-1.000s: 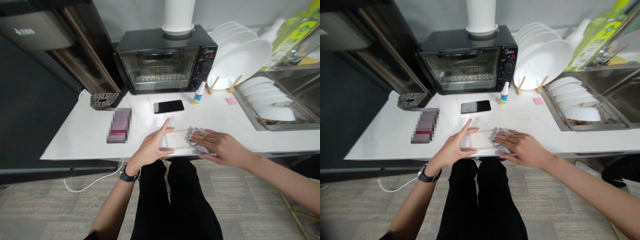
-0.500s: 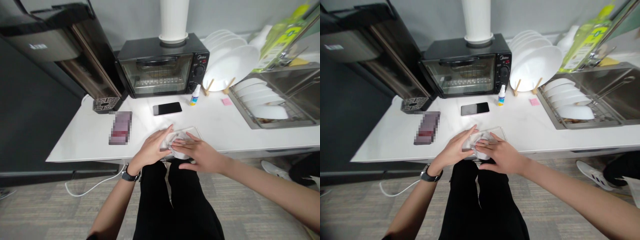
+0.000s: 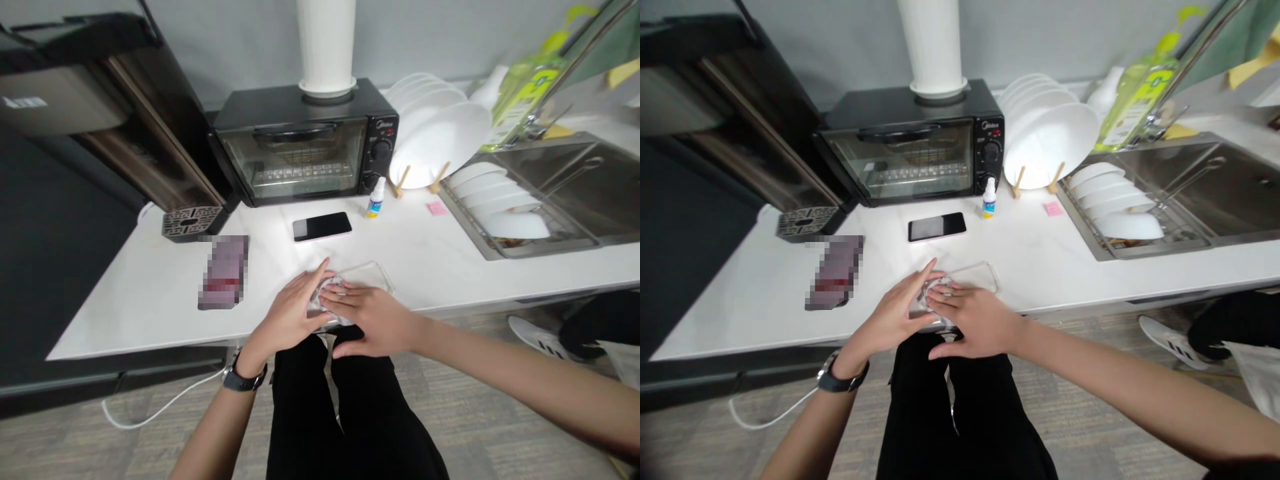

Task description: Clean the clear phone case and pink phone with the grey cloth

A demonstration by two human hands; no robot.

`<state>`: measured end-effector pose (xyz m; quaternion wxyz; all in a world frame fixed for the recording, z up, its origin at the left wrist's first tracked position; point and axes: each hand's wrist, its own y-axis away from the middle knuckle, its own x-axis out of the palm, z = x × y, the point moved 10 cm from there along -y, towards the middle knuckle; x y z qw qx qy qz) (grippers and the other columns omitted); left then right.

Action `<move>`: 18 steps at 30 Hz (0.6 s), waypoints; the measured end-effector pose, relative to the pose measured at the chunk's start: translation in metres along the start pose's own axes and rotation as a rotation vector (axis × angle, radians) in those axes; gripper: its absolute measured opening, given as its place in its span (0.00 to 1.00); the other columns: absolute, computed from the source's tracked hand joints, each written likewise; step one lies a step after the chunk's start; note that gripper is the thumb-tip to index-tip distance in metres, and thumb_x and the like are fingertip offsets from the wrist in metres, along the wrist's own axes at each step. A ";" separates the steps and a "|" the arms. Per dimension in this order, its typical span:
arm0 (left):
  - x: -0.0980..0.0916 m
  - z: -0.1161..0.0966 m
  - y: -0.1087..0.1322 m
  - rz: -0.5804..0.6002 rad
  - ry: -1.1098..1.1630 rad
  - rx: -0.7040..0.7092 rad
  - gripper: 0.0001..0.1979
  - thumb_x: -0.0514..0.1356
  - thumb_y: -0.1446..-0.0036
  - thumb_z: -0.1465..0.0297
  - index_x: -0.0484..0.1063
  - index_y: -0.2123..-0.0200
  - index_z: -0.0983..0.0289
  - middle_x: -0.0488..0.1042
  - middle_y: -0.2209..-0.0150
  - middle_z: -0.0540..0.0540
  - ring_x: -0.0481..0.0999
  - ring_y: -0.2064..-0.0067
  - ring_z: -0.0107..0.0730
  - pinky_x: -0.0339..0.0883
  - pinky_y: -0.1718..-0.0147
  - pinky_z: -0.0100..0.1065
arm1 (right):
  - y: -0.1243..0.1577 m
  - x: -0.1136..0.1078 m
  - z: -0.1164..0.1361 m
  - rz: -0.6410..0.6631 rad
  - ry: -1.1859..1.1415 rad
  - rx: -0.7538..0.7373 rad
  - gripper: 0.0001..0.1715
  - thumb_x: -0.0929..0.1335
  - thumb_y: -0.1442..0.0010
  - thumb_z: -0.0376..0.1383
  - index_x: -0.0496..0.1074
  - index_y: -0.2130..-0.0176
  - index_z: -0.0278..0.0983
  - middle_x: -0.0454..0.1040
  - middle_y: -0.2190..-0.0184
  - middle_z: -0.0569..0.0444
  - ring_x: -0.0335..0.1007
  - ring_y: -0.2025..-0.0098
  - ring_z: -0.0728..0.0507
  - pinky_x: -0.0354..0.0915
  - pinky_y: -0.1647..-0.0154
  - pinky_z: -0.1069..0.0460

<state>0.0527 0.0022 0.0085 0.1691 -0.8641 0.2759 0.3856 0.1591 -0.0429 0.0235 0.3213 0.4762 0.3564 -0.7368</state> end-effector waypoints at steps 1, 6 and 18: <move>0.000 0.000 0.001 0.001 -0.016 0.008 0.57 0.67 0.35 0.64 0.29 0.18 0.39 0.70 0.25 0.51 0.73 0.28 0.52 0.68 0.29 0.54 | 0.004 -0.001 0.001 0.011 -0.023 0.002 0.46 0.65 0.26 0.64 0.68 0.26 0.37 0.73 0.29 0.44 0.69 0.26 0.36 0.59 0.19 0.42; 0.000 -0.005 0.001 0.036 -0.055 0.009 0.51 0.64 0.30 0.58 0.32 0.17 0.43 0.68 0.24 0.52 0.67 0.24 0.51 0.57 0.23 0.55 | 0.053 -0.033 -0.024 0.030 -0.075 0.015 0.38 0.69 0.23 0.52 0.68 0.27 0.32 0.78 0.33 0.39 0.73 0.29 0.33 0.63 0.21 0.35; 0.002 -0.003 -0.007 -0.001 0.009 -0.036 0.47 0.64 0.31 0.66 0.43 0.17 0.56 0.64 0.22 0.59 0.66 0.24 0.45 0.55 0.22 0.47 | -0.003 -0.001 -0.015 -0.070 0.011 0.023 0.53 0.72 0.30 0.61 0.69 0.28 0.23 0.71 0.31 0.26 0.70 0.28 0.23 0.63 0.23 0.30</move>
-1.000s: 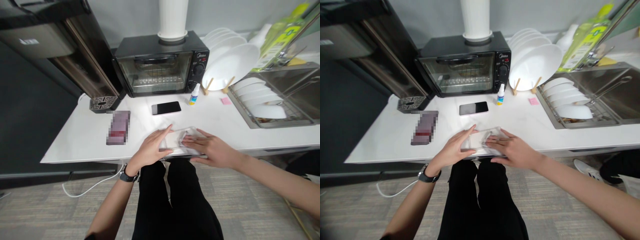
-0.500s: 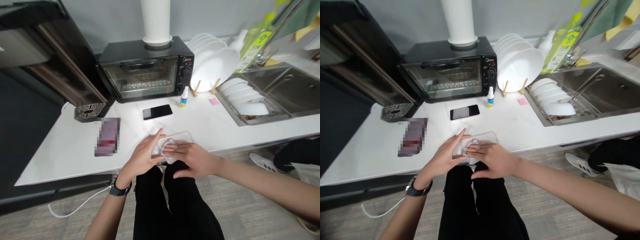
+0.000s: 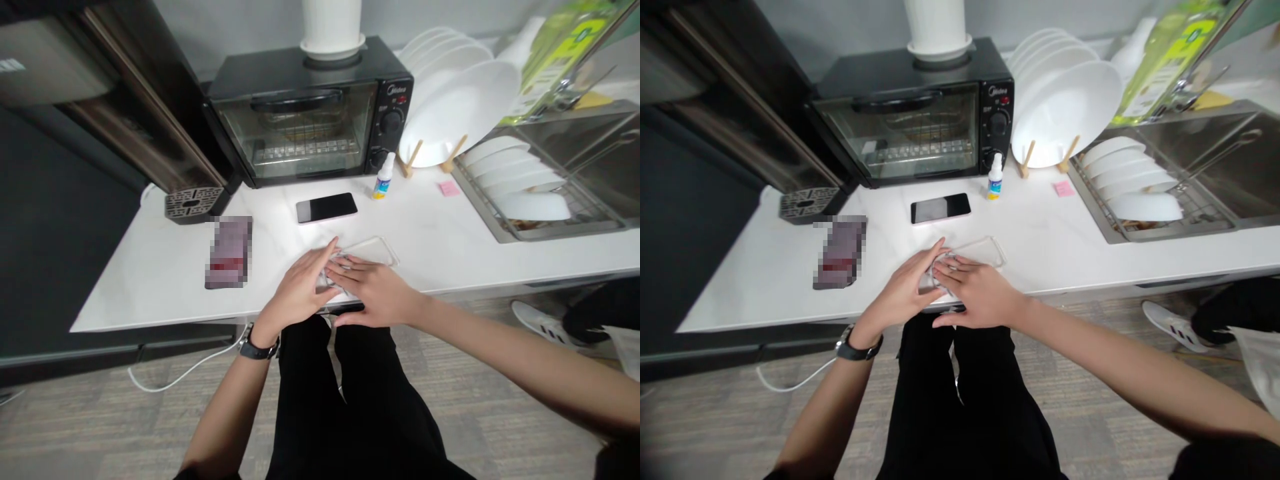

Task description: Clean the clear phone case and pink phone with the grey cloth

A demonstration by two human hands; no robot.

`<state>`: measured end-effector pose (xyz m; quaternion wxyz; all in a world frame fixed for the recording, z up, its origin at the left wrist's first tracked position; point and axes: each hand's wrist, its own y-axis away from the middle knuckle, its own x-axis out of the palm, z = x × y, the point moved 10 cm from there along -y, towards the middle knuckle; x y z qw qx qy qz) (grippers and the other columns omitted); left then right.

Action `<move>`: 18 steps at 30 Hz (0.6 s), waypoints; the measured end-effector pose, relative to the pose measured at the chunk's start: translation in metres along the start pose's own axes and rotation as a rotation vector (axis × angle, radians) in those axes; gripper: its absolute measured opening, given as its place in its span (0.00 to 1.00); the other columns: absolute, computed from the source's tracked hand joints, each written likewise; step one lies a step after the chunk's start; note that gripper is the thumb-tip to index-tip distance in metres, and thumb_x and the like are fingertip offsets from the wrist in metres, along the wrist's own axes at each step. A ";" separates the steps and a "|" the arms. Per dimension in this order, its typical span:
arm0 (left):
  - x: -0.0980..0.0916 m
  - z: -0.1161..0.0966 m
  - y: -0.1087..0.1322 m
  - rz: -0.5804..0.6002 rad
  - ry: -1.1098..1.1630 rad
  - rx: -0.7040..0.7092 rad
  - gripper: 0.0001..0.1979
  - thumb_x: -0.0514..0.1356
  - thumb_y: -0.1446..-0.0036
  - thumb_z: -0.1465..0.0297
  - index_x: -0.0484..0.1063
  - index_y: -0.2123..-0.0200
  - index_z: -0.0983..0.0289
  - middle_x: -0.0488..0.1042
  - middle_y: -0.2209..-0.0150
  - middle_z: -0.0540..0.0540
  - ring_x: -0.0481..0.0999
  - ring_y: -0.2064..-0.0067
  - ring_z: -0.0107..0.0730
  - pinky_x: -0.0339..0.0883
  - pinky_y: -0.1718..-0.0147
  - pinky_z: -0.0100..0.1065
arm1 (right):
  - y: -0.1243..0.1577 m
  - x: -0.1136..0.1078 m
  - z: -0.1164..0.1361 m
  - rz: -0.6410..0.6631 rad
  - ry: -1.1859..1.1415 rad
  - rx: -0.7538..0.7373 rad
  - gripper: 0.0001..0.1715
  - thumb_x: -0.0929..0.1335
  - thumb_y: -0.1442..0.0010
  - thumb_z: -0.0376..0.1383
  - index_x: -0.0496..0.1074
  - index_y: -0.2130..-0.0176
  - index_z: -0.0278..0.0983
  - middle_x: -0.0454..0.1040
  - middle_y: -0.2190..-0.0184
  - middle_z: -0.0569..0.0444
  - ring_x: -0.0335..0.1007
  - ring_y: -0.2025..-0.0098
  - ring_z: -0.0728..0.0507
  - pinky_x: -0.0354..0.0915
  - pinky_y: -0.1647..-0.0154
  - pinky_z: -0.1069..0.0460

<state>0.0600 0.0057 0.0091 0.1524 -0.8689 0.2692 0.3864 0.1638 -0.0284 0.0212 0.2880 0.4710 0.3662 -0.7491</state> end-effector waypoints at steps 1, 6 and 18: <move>-0.004 0.000 -0.001 -0.003 -0.009 -0.004 0.47 0.64 0.32 0.67 0.44 0.17 0.57 0.64 0.22 0.60 0.66 0.24 0.46 0.58 0.24 0.46 | -0.005 0.003 0.002 0.007 -0.015 -0.011 0.53 0.72 0.29 0.61 0.69 0.28 0.22 0.71 0.31 0.25 0.69 0.27 0.23 0.62 0.23 0.30; -0.017 -0.001 -0.011 0.109 -0.150 0.027 0.49 0.65 0.30 0.63 0.39 0.17 0.57 0.69 0.25 0.57 0.67 0.26 0.49 0.61 0.27 0.46 | 0.003 -0.009 -0.008 0.051 -0.099 -0.106 0.42 0.72 0.25 0.54 0.70 0.29 0.26 0.75 0.33 0.31 0.70 0.27 0.28 0.61 0.22 0.31; -0.014 0.004 -0.028 0.207 -0.170 0.040 0.50 0.65 0.30 0.62 0.38 0.17 0.58 0.60 0.20 0.58 0.61 0.21 0.48 0.43 0.19 0.50 | 0.028 -0.038 -0.059 0.038 -0.012 0.020 0.41 0.74 0.30 0.53 0.69 0.25 0.43 0.73 0.30 0.44 0.75 0.31 0.28 0.69 0.25 0.32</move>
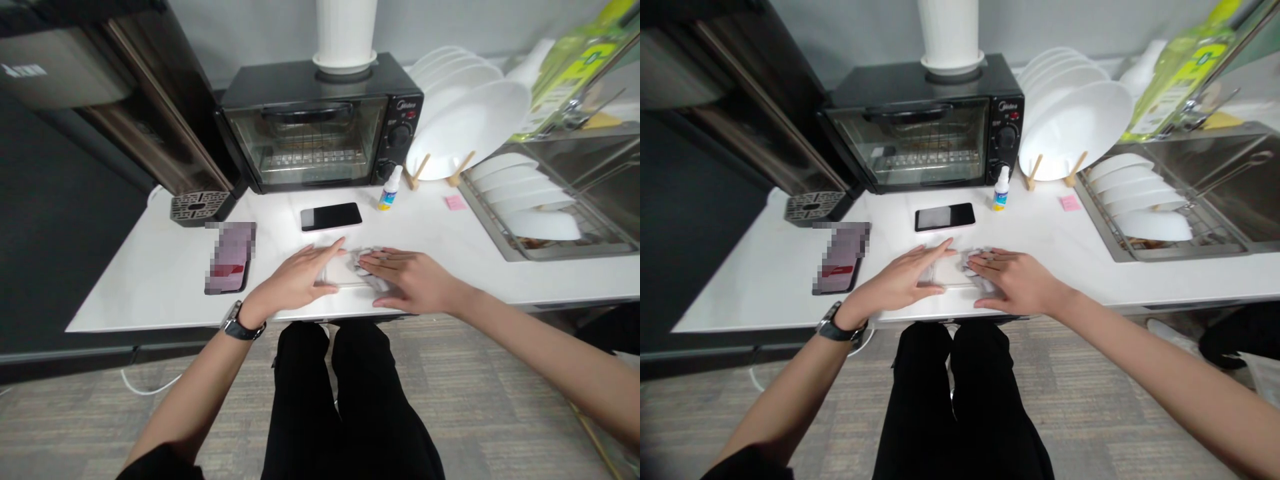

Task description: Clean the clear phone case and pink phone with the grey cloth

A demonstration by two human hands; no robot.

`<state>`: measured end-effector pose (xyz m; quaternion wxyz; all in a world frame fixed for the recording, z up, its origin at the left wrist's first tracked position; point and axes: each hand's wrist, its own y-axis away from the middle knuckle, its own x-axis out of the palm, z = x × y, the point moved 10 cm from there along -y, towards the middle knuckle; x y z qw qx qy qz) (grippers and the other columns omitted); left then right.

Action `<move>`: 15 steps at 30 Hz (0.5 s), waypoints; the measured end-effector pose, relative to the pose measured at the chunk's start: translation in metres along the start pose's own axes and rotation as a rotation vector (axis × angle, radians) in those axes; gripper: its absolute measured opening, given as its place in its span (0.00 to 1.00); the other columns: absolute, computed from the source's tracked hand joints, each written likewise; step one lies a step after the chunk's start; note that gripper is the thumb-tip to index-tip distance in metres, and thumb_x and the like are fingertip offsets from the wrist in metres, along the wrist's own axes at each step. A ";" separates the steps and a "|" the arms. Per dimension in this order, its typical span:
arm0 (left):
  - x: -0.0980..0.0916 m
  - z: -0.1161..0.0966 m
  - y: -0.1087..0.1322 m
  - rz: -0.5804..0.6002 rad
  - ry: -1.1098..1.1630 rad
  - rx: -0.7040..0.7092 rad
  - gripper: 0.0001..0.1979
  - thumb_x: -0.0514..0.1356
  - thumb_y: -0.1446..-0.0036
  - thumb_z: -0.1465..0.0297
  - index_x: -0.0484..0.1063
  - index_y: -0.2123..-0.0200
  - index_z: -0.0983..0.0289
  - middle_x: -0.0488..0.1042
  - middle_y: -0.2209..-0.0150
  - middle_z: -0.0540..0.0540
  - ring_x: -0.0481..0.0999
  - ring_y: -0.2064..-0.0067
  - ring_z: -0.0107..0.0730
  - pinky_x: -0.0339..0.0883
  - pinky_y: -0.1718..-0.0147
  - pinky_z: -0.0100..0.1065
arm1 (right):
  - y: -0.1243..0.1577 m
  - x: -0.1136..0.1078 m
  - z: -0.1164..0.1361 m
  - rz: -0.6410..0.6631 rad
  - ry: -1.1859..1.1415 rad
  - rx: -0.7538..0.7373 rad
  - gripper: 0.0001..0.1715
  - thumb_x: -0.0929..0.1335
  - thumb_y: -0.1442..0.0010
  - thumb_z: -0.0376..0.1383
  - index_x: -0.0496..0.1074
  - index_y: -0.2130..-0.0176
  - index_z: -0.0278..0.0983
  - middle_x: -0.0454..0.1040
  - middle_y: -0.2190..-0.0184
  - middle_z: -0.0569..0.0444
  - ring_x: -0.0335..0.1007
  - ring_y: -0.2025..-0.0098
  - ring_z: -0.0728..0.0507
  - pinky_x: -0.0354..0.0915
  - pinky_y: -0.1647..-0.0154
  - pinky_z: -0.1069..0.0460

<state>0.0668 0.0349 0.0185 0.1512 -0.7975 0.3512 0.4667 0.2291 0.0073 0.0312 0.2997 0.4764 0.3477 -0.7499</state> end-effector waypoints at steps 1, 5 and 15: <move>-0.001 0.000 -0.003 0.004 -0.028 0.001 0.50 0.66 0.31 0.62 0.41 0.17 0.60 0.60 0.20 0.60 0.62 0.21 0.49 0.46 0.20 0.49 | -0.011 0.005 0.007 -0.008 -0.018 -0.012 0.42 0.75 0.31 0.54 0.68 0.25 0.44 0.72 0.29 0.45 0.75 0.31 0.28 0.69 0.24 0.33; -0.011 0.003 -0.014 -0.012 -0.115 0.005 0.50 0.69 0.35 0.59 0.49 0.18 0.60 0.65 0.22 0.62 0.69 0.26 0.54 0.59 0.26 0.47 | -0.045 0.023 0.032 0.007 -0.052 -0.055 0.45 0.75 0.32 0.58 0.69 0.25 0.44 0.72 0.29 0.49 0.69 0.27 0.30 0.64 0.21 0.34; -0.018 0.004 -0.025 0.070 -0.237 0.063 0.44 0.66 0.37 0.60 0.59 0.21 0.59 0.74 0.29 0.59 0.73 0.30 0.55 0.63 0.29 0.47 | 0.022 -0.011 -0.012 0.093 -0.034 -0.093 0.34 0.69 0.22 0.44 0.64 0.23 0.45 0.77 0.32 0.50 0.76 0.32 0.35 0.60 0.19 0.33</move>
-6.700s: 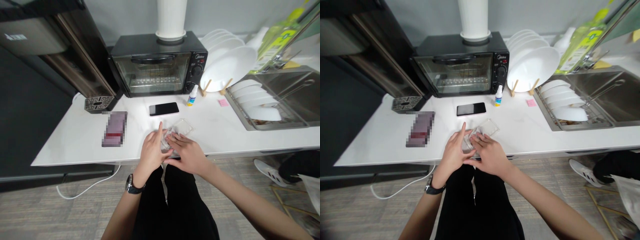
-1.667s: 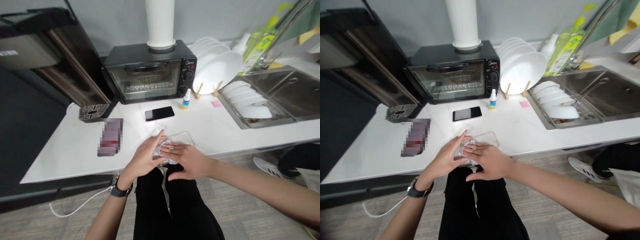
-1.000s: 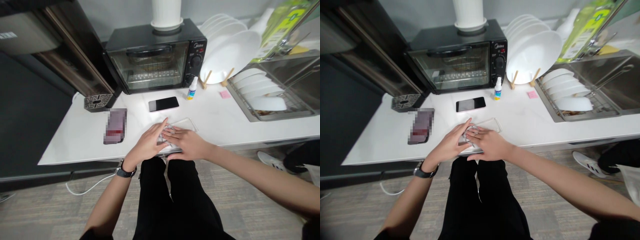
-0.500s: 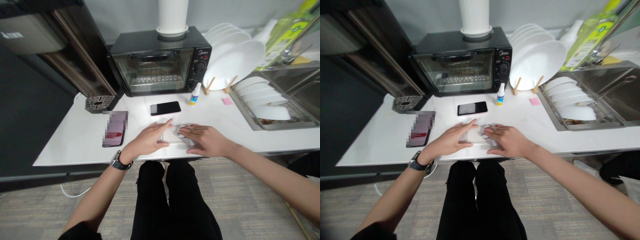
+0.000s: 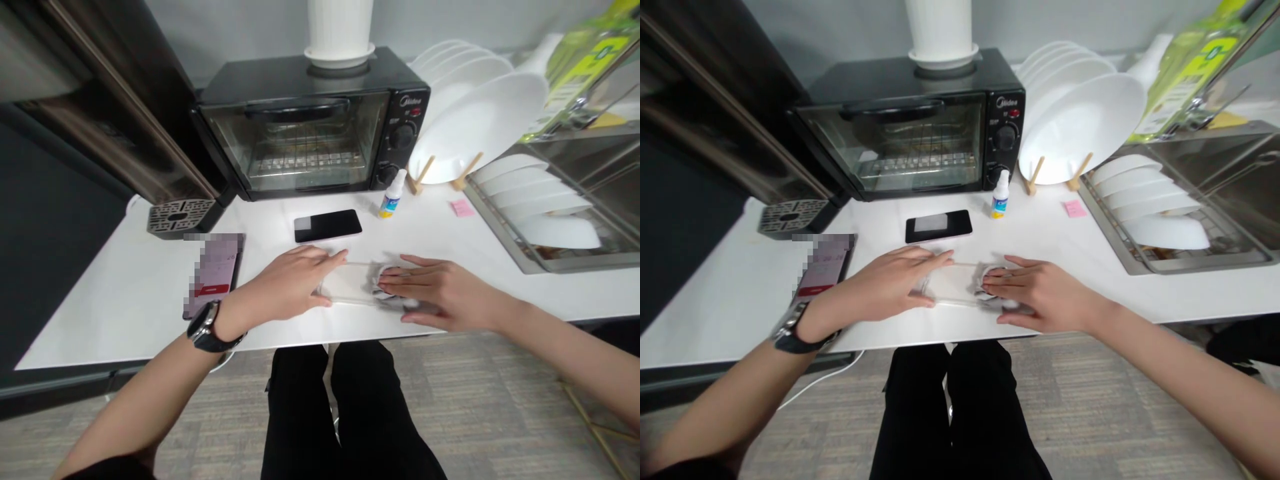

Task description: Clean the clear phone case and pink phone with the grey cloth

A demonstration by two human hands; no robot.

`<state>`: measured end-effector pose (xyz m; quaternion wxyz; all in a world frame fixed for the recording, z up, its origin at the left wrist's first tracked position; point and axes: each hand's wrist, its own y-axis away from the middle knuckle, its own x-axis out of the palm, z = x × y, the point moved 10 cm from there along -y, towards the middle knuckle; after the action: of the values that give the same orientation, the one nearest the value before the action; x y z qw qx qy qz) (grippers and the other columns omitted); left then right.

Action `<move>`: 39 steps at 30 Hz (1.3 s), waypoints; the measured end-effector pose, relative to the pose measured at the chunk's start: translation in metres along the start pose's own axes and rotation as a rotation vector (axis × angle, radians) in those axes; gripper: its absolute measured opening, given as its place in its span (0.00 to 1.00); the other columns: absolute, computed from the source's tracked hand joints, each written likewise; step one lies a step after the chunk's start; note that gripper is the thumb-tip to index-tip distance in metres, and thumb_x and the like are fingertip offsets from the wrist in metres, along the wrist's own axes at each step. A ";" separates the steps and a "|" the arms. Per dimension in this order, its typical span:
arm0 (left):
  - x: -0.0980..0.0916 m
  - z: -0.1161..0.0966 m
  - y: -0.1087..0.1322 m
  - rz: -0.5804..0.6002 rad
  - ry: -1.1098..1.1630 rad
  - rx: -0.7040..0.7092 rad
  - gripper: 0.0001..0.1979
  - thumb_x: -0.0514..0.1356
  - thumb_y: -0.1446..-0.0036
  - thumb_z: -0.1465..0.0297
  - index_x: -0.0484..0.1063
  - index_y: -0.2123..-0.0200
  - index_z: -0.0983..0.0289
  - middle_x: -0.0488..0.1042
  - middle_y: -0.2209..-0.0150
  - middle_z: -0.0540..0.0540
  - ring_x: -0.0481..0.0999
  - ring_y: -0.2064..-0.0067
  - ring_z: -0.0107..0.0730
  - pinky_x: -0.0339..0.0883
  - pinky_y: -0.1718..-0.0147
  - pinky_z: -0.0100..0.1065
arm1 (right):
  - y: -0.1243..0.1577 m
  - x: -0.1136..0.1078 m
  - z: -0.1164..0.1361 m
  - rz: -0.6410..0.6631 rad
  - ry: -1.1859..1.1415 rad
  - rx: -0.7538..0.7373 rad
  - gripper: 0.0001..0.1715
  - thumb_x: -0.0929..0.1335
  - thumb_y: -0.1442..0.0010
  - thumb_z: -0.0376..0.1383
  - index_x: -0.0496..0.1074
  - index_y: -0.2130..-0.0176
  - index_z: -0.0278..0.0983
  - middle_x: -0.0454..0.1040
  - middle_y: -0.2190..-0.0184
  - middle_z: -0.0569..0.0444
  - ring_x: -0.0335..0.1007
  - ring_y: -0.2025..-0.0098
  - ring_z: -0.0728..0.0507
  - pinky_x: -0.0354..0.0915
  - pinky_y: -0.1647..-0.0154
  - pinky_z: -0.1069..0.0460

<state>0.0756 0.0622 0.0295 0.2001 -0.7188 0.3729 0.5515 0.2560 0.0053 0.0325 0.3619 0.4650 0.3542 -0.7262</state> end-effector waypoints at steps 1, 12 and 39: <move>-0.002 -0.001 -0.003 0.007 -0.023 0.009 0.43 0.66 0.37 0.60 0.61 0.22 0.60 0.76 0.31 0.61 0.73 0.30 0.56 0.64 0.30 0.48 | 0.005 -0.004 -0.003 -0.023 0.035 -0.007 0.36 0.70 0.22 0.43 0.61 0.22 0.45 0.77 0.32 0.49 0.76 0.32 0.35 0.62 0.20 0.33; -0.002 0.003 -0.012 0.033 -0.152 -0.043 0.47 0.63 0.36 0.51 0.53 0.19 0.56 0.83 0.40 0.59 0.82 0.40 0.55 0.78 0.42 0.49 | -0.066 0.025 0.015 -0.061 0.137 0.033 0.52 0.66 0.27 0.65 0.71 0.29 0.26 0.74 0.32 0.32 0.73 0.30 0.23 0.70 0.26 0.33; -0.006 0.004 -0.002 0.090 -0.139 -0.069 0.53 0.69 0.34 0.55 0.42 0.17 0.57 0.82 0.42 0.58 0.79 0.39 0.49 0.71 0.41 0.40 | -0.087 0.032 0.033 -0.069 -0.028 -0.012 0.49 0.68 0.27 0.62 0.73 0.32 0.23 0.74 0.31 0.33 0.71 0.28 0.27 0.63 0.21 0.34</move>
<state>0.0744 0.0682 0.0337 0.1756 -0.6677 0.3707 0.6212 0.1582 0.0132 0.0285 0.3442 0.4400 0.3695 -0.7426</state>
